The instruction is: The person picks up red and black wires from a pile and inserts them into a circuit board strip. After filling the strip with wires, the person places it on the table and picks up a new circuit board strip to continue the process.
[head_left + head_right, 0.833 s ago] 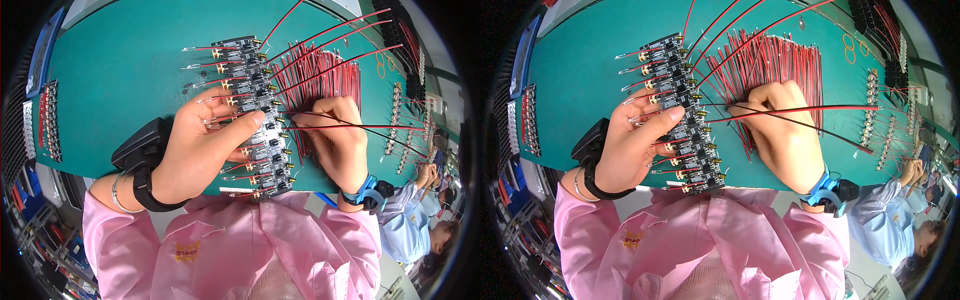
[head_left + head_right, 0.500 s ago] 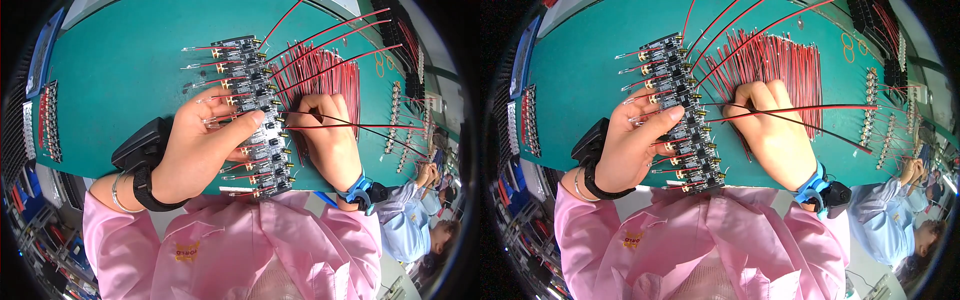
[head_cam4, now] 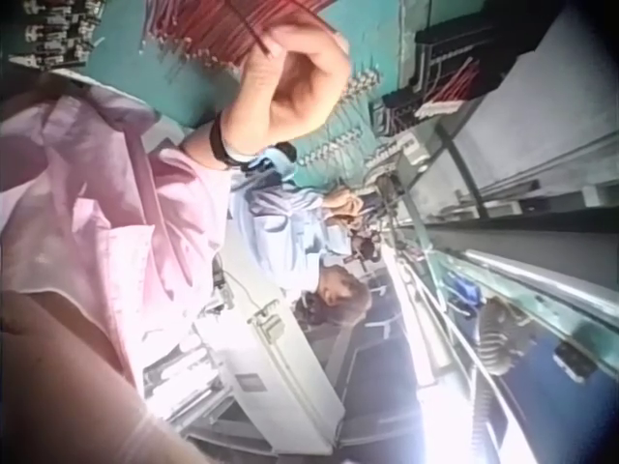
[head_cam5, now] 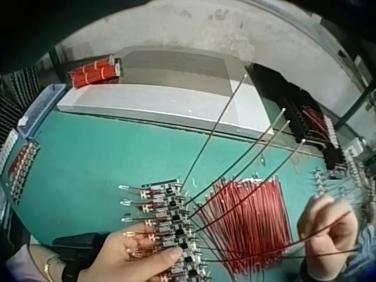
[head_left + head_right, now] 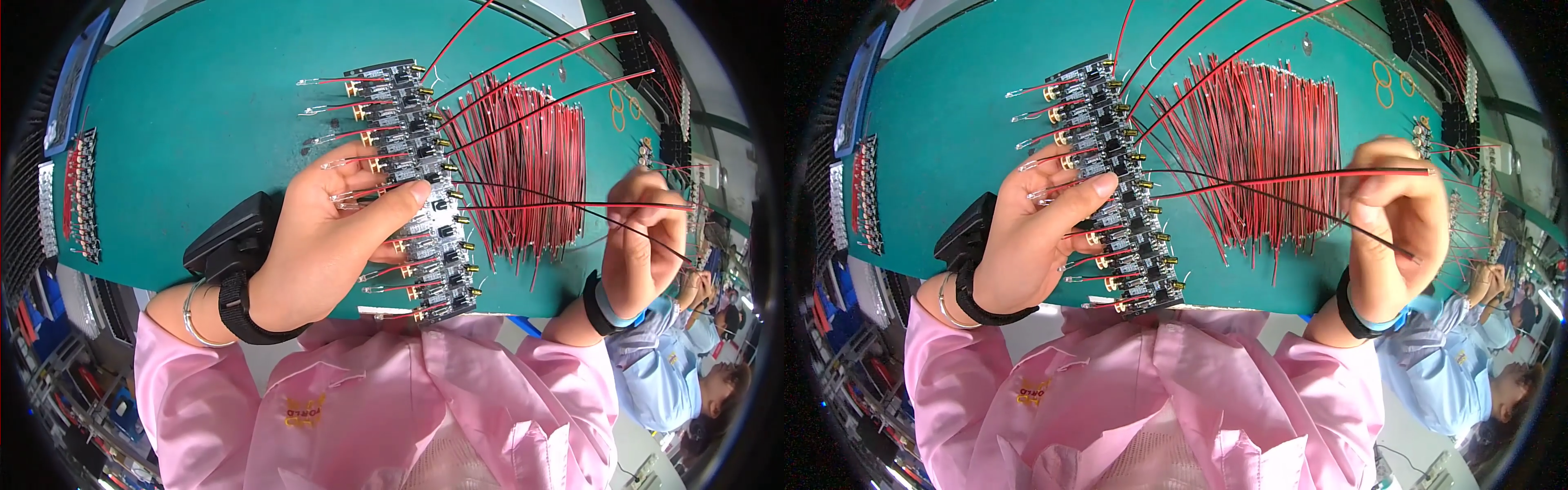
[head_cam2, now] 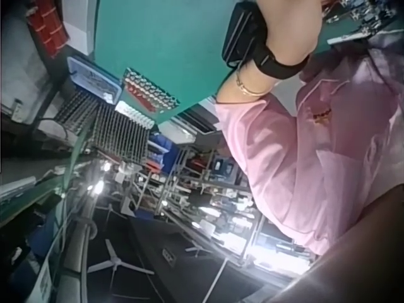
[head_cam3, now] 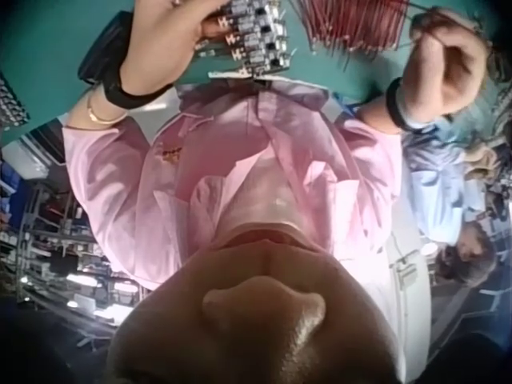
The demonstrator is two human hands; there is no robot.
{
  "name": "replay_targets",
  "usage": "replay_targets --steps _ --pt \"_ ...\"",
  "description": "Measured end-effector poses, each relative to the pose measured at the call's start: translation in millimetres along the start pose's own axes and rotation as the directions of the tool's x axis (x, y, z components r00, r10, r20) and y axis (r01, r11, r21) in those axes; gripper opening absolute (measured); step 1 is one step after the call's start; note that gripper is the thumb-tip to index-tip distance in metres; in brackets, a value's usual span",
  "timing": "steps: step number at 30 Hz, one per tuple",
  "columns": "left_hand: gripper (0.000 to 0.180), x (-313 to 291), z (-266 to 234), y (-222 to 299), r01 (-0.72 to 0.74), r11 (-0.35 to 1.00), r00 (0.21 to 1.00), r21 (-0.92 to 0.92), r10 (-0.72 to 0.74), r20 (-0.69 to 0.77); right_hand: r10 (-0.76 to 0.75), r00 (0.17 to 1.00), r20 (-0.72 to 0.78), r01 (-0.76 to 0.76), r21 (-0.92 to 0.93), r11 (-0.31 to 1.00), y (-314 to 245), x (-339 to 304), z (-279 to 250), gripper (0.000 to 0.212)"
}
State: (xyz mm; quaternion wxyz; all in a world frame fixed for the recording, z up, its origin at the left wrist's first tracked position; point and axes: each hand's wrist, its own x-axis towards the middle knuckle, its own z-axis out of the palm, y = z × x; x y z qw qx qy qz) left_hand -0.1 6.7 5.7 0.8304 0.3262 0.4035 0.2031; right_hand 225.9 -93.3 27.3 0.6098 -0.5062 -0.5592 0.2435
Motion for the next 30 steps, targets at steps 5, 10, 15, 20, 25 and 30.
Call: replay_targets --steps 5,10,15,20,25,30 --pt "0.026 0 0 1 0.005 1.000 1.000 -0.004 -0.005 -0.002 0.285 0.919 0.272 -0.357 0.267 0.895 -2 -2 4 0.009" --pt "0.027 1 0 -2 -0.011 1.000 1.000 -0.006 0.011 -0.003 0.419 0.821 0.389 -0.558 0.391 0.732 4 -8 12 0.012" --pt "0.028 0 0 0 -0.002 1.000 1.000 0.014 0.002 -0.008 0.407 0.780 0.475 -0.591 0.346 0.729 6 -5 11 0.016" --pt "0.029 0 0 -1 -0.008 1.000 1.000 0.018 0.009 -0.017 0.461 0.778 0.426 -0.619 0.395 0.679 -1 -6 21 0.019" --pt "0.029 0 0 0 -0.011 1.000 1.000 0.024 0.010 0.008 0.464 0.787 0.407 -0.565 0.174 0.806 2 -4 25 0.018" --pt "0.028 0 0 1 -0.007 0.999 1.000 0.032 0.007 0.000 0.450 0.792 0.412 -0.549 0.161 0.820 1 -8 34 0.018"
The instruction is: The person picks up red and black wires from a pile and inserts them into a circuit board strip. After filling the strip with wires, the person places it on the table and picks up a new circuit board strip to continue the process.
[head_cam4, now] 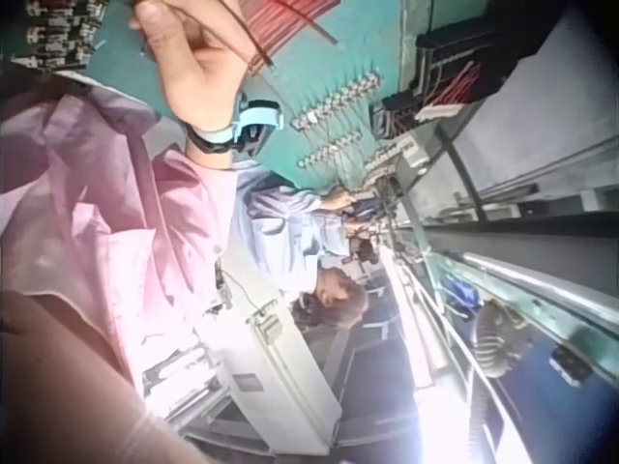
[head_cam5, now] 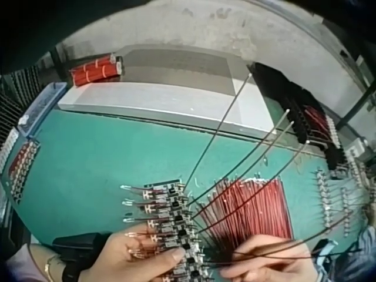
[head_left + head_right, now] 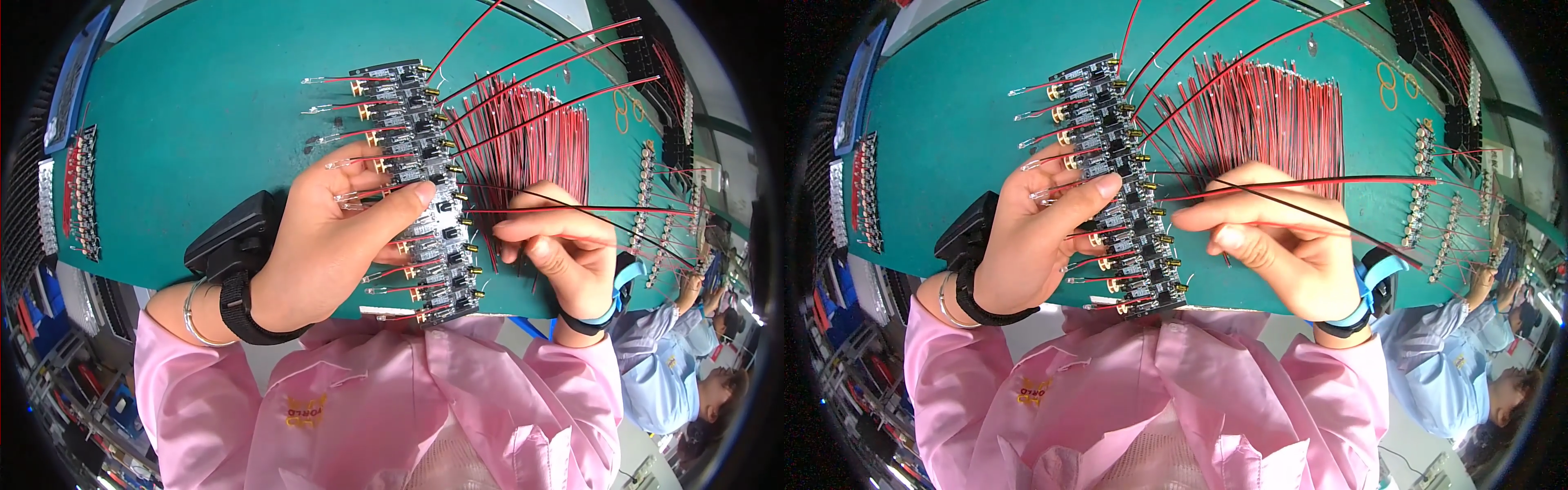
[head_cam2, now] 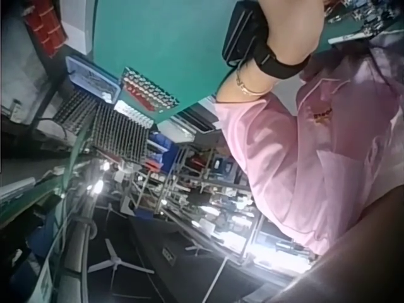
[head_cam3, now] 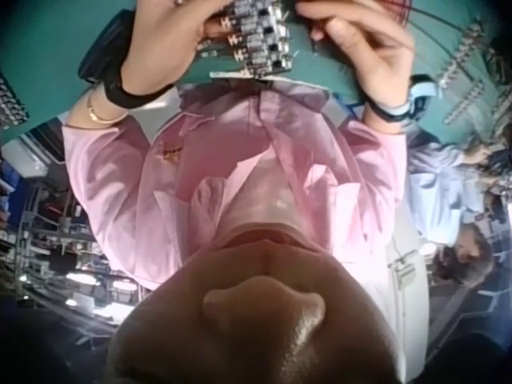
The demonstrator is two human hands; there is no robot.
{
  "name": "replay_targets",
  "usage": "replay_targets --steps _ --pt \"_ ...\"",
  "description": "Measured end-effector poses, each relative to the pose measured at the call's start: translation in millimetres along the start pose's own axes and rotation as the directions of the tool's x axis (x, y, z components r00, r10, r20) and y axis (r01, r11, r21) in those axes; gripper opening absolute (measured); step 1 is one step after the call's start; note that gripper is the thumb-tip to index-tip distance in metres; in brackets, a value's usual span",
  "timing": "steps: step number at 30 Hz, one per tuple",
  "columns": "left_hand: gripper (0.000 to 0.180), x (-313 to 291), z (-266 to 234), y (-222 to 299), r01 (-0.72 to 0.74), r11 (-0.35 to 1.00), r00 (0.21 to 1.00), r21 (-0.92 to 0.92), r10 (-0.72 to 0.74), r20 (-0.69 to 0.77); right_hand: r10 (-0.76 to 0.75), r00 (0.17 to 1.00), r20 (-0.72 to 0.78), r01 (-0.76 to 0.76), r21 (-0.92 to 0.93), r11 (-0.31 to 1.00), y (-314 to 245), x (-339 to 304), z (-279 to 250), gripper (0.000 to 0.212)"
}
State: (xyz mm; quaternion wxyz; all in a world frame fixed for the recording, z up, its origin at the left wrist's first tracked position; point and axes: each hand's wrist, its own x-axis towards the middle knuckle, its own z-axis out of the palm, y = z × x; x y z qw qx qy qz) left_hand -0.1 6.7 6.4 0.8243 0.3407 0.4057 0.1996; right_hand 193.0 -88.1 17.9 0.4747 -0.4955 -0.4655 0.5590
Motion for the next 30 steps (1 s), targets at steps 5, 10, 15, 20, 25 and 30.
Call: replay_targets --steps 5,10,15,20,25,30 --pt "0.028 1 -1 -2 0.000 1.000 1.000 0.006 0.000 0.008 -0.037 0.997 -0.064 0.034 -0.044 0.998 7 3 14 0.017" --pt "0.028 1 -2 -4 -0.001 1.000 1.000 0.023 0.001 0.011 -0.062 0.952 -0.298 0.092 0.087 0.992 9 0 30 0.017" --pt "0.028 0 0 -3 0.003 1.000 1.000 -0.016 -0.003 0.011 -0.071 0.933 -0.353 0.091 0.040 0.995 9 0 35 0.015" --pt "0.028 0 -1 -3 0.012 1.000 1.000 -0.017 -0.011 0.010 -0.080 0.971 -0.226 0.034 -0.198 0.980 15 -1 24 0.019" --pt "0.028 0 -1 -3 0.013 0.999 1.000 -0.033 -0.012 0.014 -0.212 0.972 -0.102 0.130 -0.522 0.843 14 4 17 0.015" --pt "0.029 0 -1 -3 0.012 1.000 1.000 -0.026 -0.012 0.010 -0.271 0.958 -0.092 0.179 -0.549 0.817 8 5 17 0.014"
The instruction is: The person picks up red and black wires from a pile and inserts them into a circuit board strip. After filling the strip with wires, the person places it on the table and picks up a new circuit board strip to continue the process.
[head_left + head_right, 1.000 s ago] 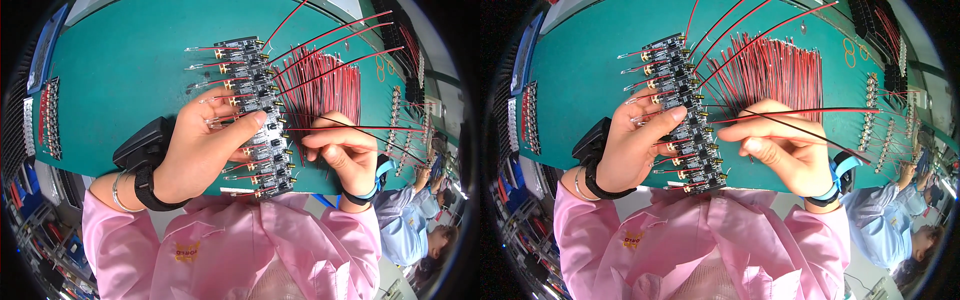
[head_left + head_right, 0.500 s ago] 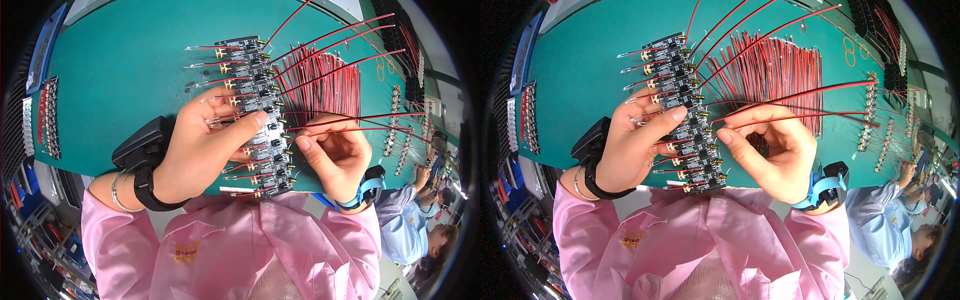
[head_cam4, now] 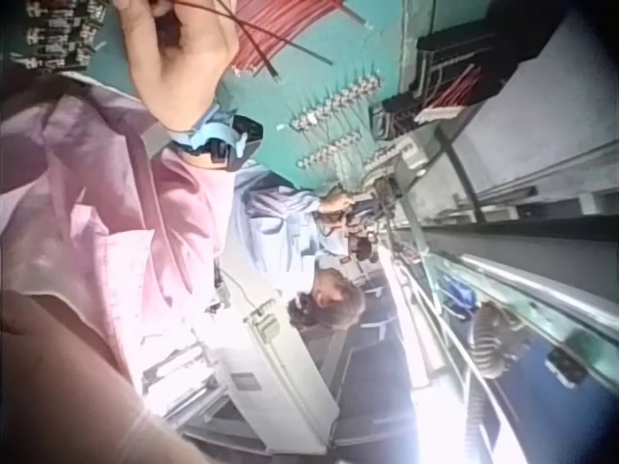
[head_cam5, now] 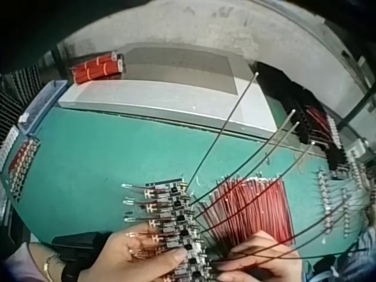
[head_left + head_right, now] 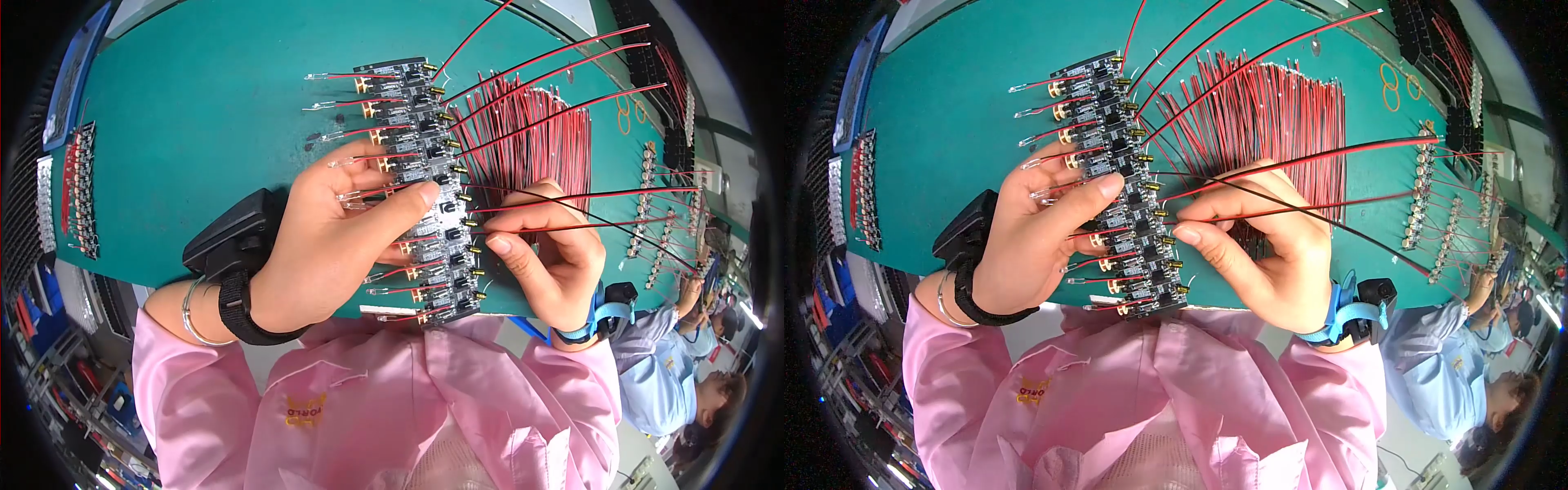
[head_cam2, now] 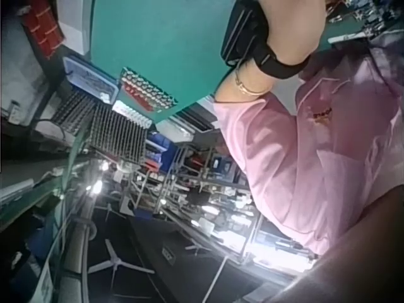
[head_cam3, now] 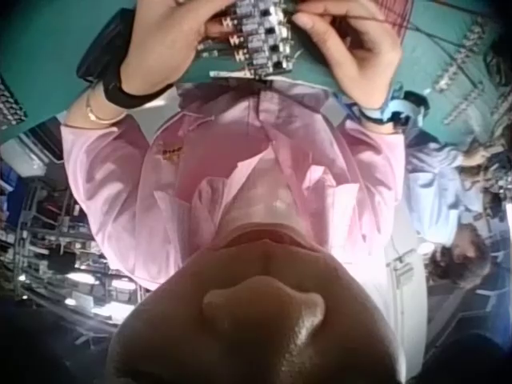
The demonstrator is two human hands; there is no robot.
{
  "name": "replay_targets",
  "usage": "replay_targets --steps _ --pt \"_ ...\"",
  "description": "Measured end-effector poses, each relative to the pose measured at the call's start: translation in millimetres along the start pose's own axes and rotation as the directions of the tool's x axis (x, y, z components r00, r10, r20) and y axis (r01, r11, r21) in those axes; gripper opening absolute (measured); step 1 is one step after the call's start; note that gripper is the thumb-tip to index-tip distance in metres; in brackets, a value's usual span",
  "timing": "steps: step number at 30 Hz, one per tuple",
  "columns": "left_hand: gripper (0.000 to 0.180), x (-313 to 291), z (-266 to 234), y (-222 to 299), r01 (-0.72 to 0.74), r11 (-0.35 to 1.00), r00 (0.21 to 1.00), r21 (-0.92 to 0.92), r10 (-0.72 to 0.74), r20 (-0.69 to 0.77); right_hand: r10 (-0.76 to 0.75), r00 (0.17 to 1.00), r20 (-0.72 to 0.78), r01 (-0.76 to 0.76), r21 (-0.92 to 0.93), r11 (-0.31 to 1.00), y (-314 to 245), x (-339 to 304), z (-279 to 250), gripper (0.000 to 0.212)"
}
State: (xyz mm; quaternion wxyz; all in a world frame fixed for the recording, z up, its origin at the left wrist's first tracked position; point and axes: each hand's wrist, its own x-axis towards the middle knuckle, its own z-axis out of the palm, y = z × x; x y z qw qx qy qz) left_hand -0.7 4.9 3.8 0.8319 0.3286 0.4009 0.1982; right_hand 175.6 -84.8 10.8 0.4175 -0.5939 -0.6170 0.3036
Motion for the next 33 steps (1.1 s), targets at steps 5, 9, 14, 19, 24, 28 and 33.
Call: replay_targets --steps 5,9,14,19,24,28,33 --pt "0.030 0 0 0 -0.011 1.000 1.000 0.024 0.011 0.006 -0.055 0.998 -0.006 0.056 0.041 0.998 2 0 -1 0.013" --pt "0.031 0 0 0 0.001 0.999 1.000 0.040 -0.001 0.000 -0.091 0.994 -0.054 0.092 0.026 0.995 4 0 5 0.012" --pt "0.032 0 -1 -2 -0.018 0.999 1.000 0.042 0.018 0.004 -0.036 0.997 -0.064 0.036 -0.005 0.999 1 -2 6 0.012" --pt "0.032 0 0 -2 -0.023 0.999 1.000 0.037 0.023 0.002 -0.028 0.996 -0.085 0.026 -0.022 0.999 -1 -2 7 0.012" --pt "0.031 0 0 -2 -0.022 0.999 1.000 0.040 0.022 0.002 -0.048 0.996 -0.074 0.044 -0.052 0.998 -3 -3 7 0.010" --pt "0.030 -1 0 -2 -0.024 0.999 1.000 0.022 0.024 0.003 -0.079 0.993 -0.089 0.071 -0.093 0.993 -4 -4 9 0.009" --pt "0.029 0 0 -2 -0.021 0.999 1.000 0.032 0.021 0.006 -0.126 0.985 -0.122 0.105 -0.164 0.981 -7 -2 11 0.014"
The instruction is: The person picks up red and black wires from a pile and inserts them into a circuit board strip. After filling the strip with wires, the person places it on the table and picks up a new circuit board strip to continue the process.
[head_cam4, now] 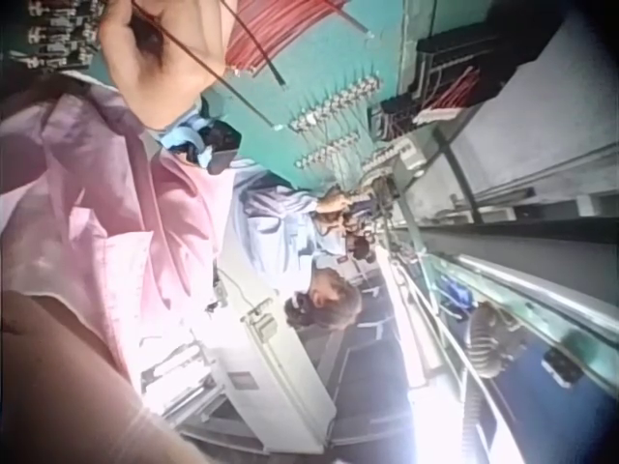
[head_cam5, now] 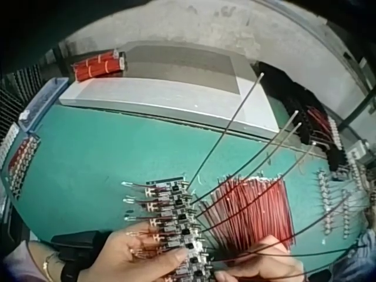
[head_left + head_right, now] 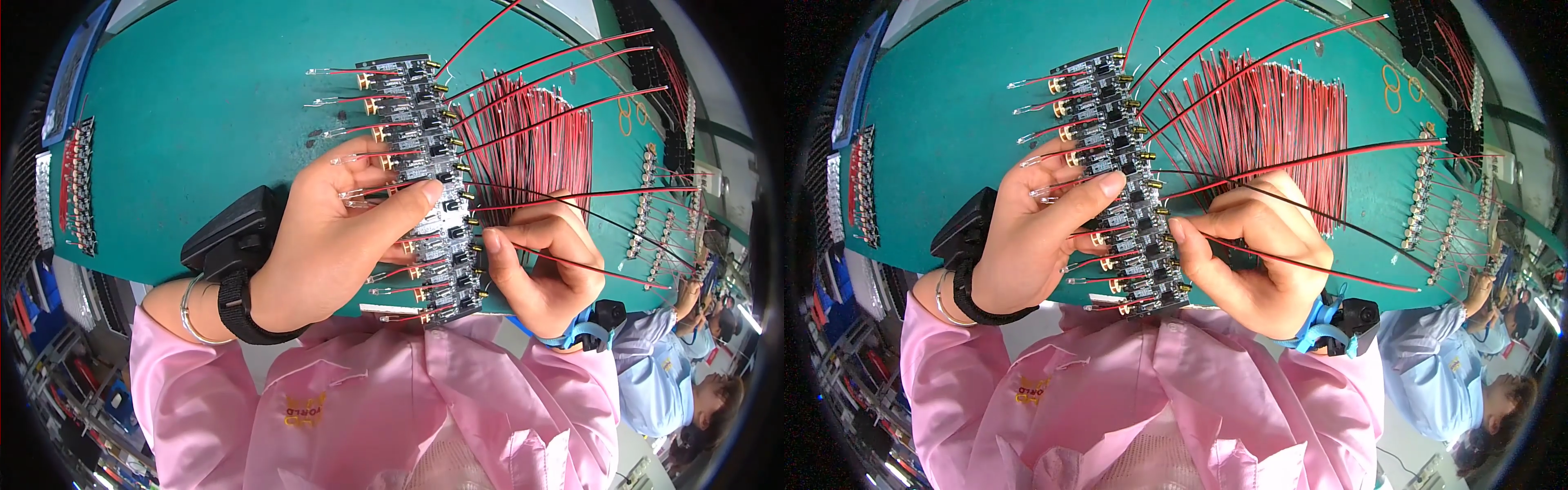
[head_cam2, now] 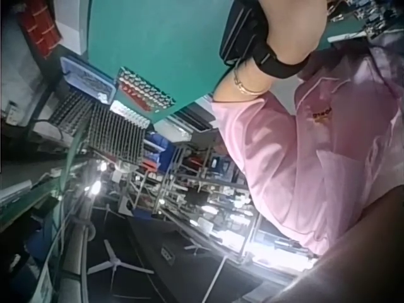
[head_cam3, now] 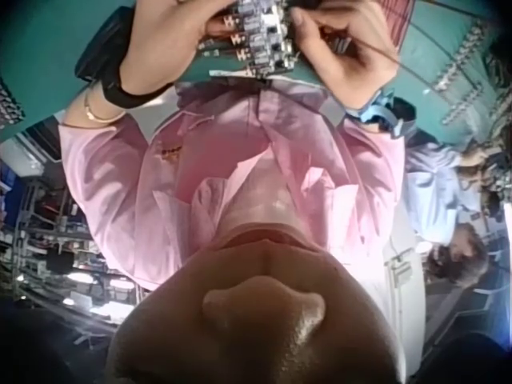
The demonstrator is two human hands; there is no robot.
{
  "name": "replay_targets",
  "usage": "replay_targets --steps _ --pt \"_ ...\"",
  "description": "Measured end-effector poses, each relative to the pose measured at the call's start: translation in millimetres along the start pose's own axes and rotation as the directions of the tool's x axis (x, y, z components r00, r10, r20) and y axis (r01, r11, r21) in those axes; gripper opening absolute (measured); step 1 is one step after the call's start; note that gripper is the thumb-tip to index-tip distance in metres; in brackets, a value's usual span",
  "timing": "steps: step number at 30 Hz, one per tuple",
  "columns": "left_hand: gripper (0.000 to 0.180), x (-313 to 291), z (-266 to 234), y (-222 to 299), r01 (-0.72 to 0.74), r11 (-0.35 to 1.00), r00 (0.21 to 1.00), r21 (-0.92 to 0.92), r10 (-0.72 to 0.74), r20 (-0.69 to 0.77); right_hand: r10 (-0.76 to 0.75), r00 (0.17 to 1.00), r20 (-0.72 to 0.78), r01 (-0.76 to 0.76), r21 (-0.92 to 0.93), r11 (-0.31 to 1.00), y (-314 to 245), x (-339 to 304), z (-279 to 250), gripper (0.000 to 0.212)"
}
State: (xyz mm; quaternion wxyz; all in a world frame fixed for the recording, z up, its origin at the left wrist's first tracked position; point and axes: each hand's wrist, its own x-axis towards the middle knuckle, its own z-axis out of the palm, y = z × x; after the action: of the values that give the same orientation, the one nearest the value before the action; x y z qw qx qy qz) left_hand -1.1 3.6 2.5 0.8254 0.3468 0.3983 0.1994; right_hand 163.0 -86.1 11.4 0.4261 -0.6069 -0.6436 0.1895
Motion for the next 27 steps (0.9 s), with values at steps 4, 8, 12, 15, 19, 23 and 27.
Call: replay_targets --steps 4,8,12,15,19,23,27 --pt "0.029 -0.3 -0.3 0.8 -0.006 1.000 1.000 0.000 0.006 0.005 -0.004 1.000 -0.006 0.004 -0.037 0.999 -0.5 0.1 0.2 0.014" --pt "0.028 -0.4 0.2 0.1 -0.003 1.000 1.000 -0.008 0.003 0.005 0.009 1.000 -0.029 -0.010 -0.022 1.000 0.2 -1.9 1.7 0.014" --pt "0.028 -1.2 1.1 0.6 -0.001 1.000 1.000 -0.012 0.001 -0.003 0.030 0.999 -0.014 -0.030 0.045 0.999 0.8 -3.3 1.3 0.014" --pt "0.027 -0.3 0.1 -1.0 -0.031 0.999 0.999 -0.015 0.031 0.015 0.015 1.000 -0.012 -0.014 0.047 0.999 2.4 -2.7 1.5 0.014" --pt "0.028 0.5 -0.2 -1.7 -0.036 0.999 0.999 -0.010 0.037 0.019 0.014 1.000 -0.022 -0.013 0.042 0.999 2.0 -2.7 2.4 0.013" --pt "0.028 -0.1 0.2 -1.2 -0.034 0.999 0.999 -0.036 0.035 0.015 0.012 1.000 -0.019 -0.012 0.007 1.000 -0.3 -1.7 1.8 0.014" --pt "0.027 0.2 -0.2 -1.4 -0.045 0.998 0.999 -0.043 0.047 0.027 0.008 0.999 -0.031 -0.009 -0.029 1.000 -1.0 -1.5 2.6 0.014"
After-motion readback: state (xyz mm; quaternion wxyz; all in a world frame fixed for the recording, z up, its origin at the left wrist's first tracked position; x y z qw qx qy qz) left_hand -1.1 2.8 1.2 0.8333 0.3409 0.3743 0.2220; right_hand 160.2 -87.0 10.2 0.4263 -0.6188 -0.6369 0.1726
